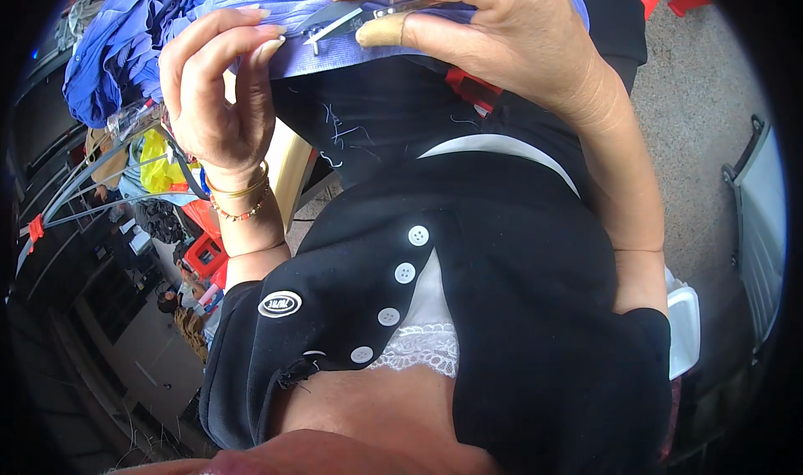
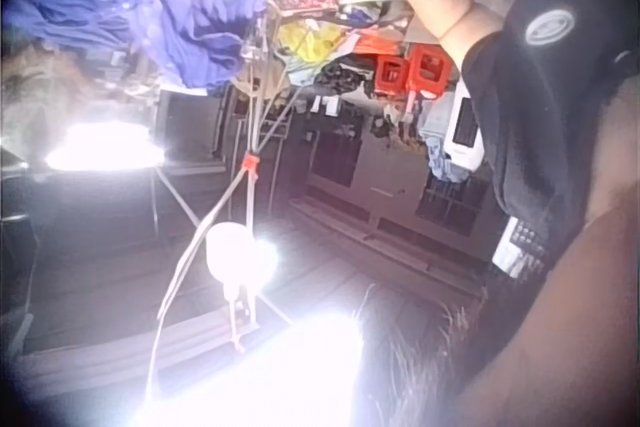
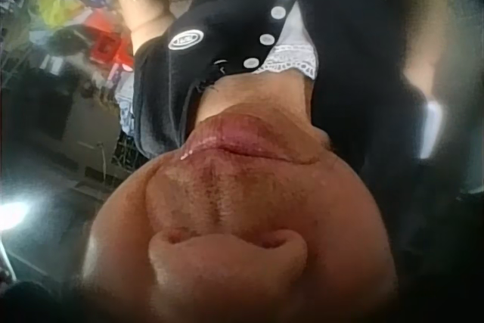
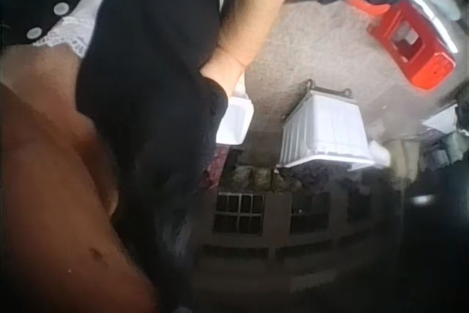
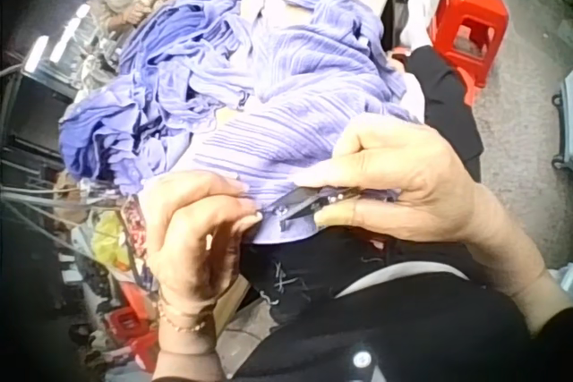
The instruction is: Trimming excess threads from blue fabric garments using specialized snips.
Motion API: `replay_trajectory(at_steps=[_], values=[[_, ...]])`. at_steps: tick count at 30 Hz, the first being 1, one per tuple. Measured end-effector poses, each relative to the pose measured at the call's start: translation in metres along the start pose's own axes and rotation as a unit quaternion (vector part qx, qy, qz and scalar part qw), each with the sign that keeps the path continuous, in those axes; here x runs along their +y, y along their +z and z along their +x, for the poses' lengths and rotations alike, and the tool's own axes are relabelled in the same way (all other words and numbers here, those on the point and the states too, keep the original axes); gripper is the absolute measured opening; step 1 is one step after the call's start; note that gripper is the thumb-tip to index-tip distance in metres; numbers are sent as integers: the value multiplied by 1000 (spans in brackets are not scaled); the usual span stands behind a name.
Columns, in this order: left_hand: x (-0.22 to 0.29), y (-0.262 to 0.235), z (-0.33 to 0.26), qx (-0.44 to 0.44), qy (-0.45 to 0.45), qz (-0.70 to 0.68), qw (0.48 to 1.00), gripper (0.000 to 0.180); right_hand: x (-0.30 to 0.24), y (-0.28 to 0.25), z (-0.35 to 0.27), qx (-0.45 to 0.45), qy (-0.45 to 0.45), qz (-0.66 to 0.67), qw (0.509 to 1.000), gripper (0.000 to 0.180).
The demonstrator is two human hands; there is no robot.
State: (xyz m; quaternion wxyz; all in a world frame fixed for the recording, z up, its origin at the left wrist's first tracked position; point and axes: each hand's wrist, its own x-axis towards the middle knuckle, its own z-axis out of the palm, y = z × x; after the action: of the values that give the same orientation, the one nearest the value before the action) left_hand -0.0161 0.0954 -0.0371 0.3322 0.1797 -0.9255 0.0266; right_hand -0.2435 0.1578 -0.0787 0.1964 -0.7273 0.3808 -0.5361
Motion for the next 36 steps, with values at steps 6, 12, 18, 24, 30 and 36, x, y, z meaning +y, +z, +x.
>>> replay_trajectory(at_steps=[6,12,18,24,30,36], values=[[5,-2,2,-22,-5,25,999,13,-9,-4,7,-34,4,-29,999,33],[1,4,-9,59,-113,-142,981,5,0,-1,2,-15,6,-16,1000,30],[-3,11,-23,194,-267,-392,859,11,-9,6,21,-10,12,-8,1000,31],[-2,5,-24,207,-303,-448,815,13,-13,11,38,-34,-4,-26,999,29],[-7,1,-19,151,-181,-206,950,14,5,7,33,0,60,10,998,31],[-17,10,-47,128,-354,-280,883,22,16,10,42,-39,373,101,922,25]])
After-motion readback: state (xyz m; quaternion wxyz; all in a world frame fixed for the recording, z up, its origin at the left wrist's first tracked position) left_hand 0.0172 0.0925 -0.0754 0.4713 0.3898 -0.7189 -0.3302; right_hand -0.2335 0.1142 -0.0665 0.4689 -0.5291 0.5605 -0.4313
